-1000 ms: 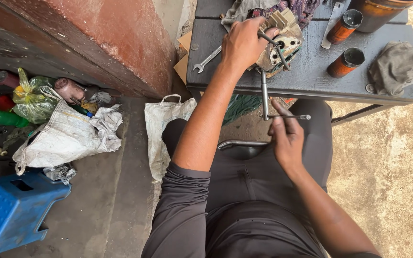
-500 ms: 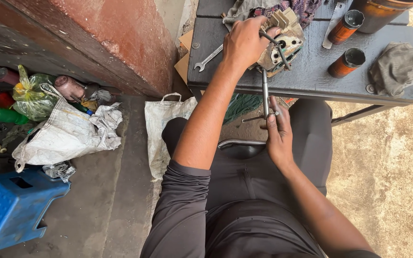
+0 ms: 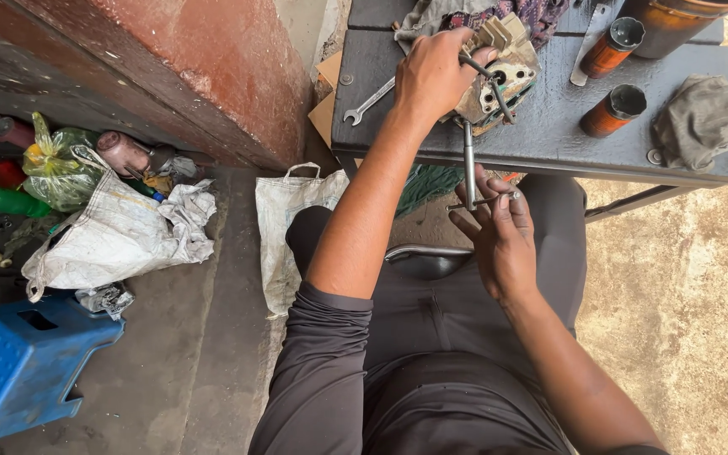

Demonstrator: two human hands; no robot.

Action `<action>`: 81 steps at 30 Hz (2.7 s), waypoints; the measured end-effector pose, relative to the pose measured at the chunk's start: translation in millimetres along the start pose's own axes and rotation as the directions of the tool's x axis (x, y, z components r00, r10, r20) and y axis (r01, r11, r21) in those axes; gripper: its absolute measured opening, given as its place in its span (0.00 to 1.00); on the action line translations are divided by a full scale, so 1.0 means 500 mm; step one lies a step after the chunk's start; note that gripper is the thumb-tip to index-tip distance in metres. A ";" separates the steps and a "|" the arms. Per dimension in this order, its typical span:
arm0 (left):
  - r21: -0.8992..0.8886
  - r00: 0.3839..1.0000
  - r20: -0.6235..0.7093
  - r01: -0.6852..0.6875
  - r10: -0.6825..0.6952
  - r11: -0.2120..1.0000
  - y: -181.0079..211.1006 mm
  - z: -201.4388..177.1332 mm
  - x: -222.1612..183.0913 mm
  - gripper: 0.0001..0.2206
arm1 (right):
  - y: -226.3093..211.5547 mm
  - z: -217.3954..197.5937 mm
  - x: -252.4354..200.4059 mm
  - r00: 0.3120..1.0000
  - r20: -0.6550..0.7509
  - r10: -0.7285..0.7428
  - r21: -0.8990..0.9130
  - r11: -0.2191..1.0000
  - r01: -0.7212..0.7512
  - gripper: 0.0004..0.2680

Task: The recorder is using a T-handle socket wrench to work on a motorcycle engine cylinder head component on a workbench.

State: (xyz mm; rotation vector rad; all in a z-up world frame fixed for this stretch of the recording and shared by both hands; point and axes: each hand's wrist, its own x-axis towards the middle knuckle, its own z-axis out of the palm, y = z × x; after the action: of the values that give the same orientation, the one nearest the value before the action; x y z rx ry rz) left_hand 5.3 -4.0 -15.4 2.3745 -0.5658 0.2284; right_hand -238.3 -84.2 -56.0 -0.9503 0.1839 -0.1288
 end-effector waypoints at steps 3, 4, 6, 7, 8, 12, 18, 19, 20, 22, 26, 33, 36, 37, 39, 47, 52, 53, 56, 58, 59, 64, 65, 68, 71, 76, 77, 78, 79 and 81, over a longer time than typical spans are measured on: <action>-0.002 0.999 -0.031 -0.038 0.038 0.999 -0.009 0.006 0.006 0.21 | 0.000 0.003 0.006 0.999 0.025 0.023 0.051 0.998 -0.024 0.11; -0.004 0.998 -0.032 -0.045 0.045 0.999 -0.005 0.008 0.005 0.21 | 0.002 0.004 0.004 1.000 0.023 0.016 0.050 0.999 -0.017 0.11; -0.037 0.999 0.029 0.021 -0.020 0.999 -0.006 0.005 0.007 0.22 | 0.007 0.012 0.006 0.998 0.047 0.052 0.132 0.990 -0.058 0.14; -0.036 0.999 0.030 0.026 -0.025 0.999 -0.004 0.001 0.003 0.22 | 0.016 0.006 0.004 0.997 0.047 0.058 0.133 0.989 -0.063 0.14; -0.018 1.000 0.014 0.010 -0.010 1.000 -0.001 -0.002 -0.001 0.21 | 0.025 0.000 0.002 0.993 0.085 0.080 0.173 0.981 -0.094 0.15; -0.051 0.999 0.024 0.026 -0.025 0.998 0.009 -0.013 0.001 0.21 | 0.060 -0.017 0.011 0.995 0.078 0.064 -0.029 0.998 -0.062 0.10; -0.027 1.000 0.003 0.002 -0.002 1.000 -0.006 0.003 0.005 0.22 | 0.073 -0.024 0.045 1.000 0.009 0.014 -0.048 0.999 -0.014 0.10; -0.027 1.000 0.002 -0.001 0.001 1.000 -0.008 0.004 0.006 0.22 | 0.072 -0.015 0.046 1.000 0.009 0.012 -0.047 0.999 -0.011 0.10; -0.023 1.000 0.006 0.003 -0.002 1.000 -0.009 0.005 0.007 0.22 | 0.072 -0.007 0.048 1.000 -0.025 0.013 -0.042 0.999 -0.014 0.10; -0.023 1.000 0.015 0.007 -0.006 1.000 -0.007 0.009 0.005 0.23 | 0.066 -0.003 0.042 0.998 -0.067 0.016 -0.038 0.999 -0.019 0.10; 0.041 1.000 0.013 0.015 -0.016 0.999 0.000 0.002 0.000 0.23 | 0.063 -0.021 0.024 0.954 0.224 0.201 0.746 0.594 -0.300 0.08; 0.065 0.998 0.063 0.026 -0.030 0.998 0.010 -0.010 0.002 0.23 | 0.038 -0.010 0.029 0.993 0.040 0.114 -0.055 0.992 -0.111 0.11; 0.062 0.997 0.070 0.037 -0.041 0.997 0.016 -0.016 -0.001 0.23 | 0.008 -0.011 0.043 0.964 0.069 0.258 0.070 0.962 -0.262 0.17; 0.060 0.997 0.065 0.031 -0.035 0.998 0.020 -0.019 -0.003 0.23 | 0.027 -0.025 0.054 0.966 0.071 0.250 0.068 0.965 -0.255 0.17; 0.063 0.995 0.080 0.047 -0.052 0.997 0.027 -0.029 -0.005 0.22 | 0.063 -0.051 0.080 0.932 0.175 0.318 0.493 0.791 -0.362 0.20; 0.039 0.994 0.098 0.049 -0.053 0.998 0.031 -0.032 -0.006 0.23 | 0.070 -0.050 0.031 0.992 0.092 0.083 -0.028 0.996 -0.080 0.15; 0.027 0.997 0.074 0.032 -0.034 0.999 0.023 -0.033 -0.009 0.24 | 0.052 -0.052 0.023 0.979 0.170 -0.111 -0.627 0.754 0.194 0.11; 0.034 0.995 0.086 0.049 -0.052 0.998 0.029 -0.036 -0.008 0.24 | 0.030 -0.039 0.023 0.971 0.198 -0.134 -0.724 0.648 0.237 0.11; 0.050 0.993 0.096 0.057 -0.061 0.997 0.037 -0.039 -0.007 0.23 | -0.004 -0.006 0.016 0.987 0.145 0.073 -0.145 0.988 -0.052 0.11; 0.061 0.994 0.096 0.055 -0.061 0.997 0.031 -0.039 -0.005 0.23 | -0.003 0.012 0.013 0.922 0.259 0.288 0.606 0.695 -0.387 0.13; 0.048 0.994 0.100 0.049 -0.054 0.998 0.026 -0.035 -0.007 0.23 | 0.003 0.016 0.008 0.936 0.252 0.247 0.610 0.710 -0.352 0.13; 0.051 0.992 0.113 0.057 -0.063 0.997 0.024 -0.033 -0.005 0.24 | 0.022 -0.012 -0.003 0.993 0.097 -0.062 -0.875 0.471 0.115 0.19; 0.039 0.992 0.114 0.055 -0.059 0.998 0.024 -0.034 -0.008 0.25 | -0.005 0.012 -0.009 0.984 0.158 -0.086 -0.869 0.462 0.180 0.19; 0.044 0.993 0.104 0.054 -0.058 0.998 0.031 -0.036 -0.011 0.24 | -0.041 0.036 -0.010 0.986 0.109 0.123 -0.195 0.976 -0.100 0.17; 0.063 0.991 0.106 0.070 -0.077 0.996 0.033 -0.041 -0.009 0.23 | -0.037 0.044 -0.010 0.923 0.205 0.325 0.614 0.692 -0.380 0.15; 0.065 0.986 0.142 0.079 -0.088 0.995 0.030 -0.042 -0.002 0.23 | 0.015 0.010 -0.006 0.994 0.087 -0.062 -0.669 0.736 0.104 0.19; 0.057 0.987 0.134 0.078 -0.085 0.995 0.029 -0.041 -0.003 0.23 | -0.003 0.025 -0.006 0.991 0.107 -0.082 -0.817 0.560 0.135 0.18; 0.049 0.988 0.127 0.078 -0.083 0.996 0.029 -0.040 -0.006 0.23 | -0.022 0.041 -0.007 0.986 0.133 -0.096 -0.921 0.355 0.158 0.18; 0.046 0.988 0.129 0.078 -0.083 0.996 0.033 -0.044 -0.006 0.23 | 0.005 0.015 -0.003 0.987 0.130 -0.095 -0.923 0.352 0.155 0.18; 0.060 0.981 0.167 0.092 -0.100 0.994 0.042 -0.057 -0.003 0.22 | 0.054 -0.034 0.008 0.990 0.138 -0.004 -0.453 0.889 0.067 0.14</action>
State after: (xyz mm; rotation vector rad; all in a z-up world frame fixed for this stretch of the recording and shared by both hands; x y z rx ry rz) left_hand -5.8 1.0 17.8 2.4796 -0.5274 -0.0027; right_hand -237.5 -82.9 -88.3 -1.4313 0.0720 -0.0547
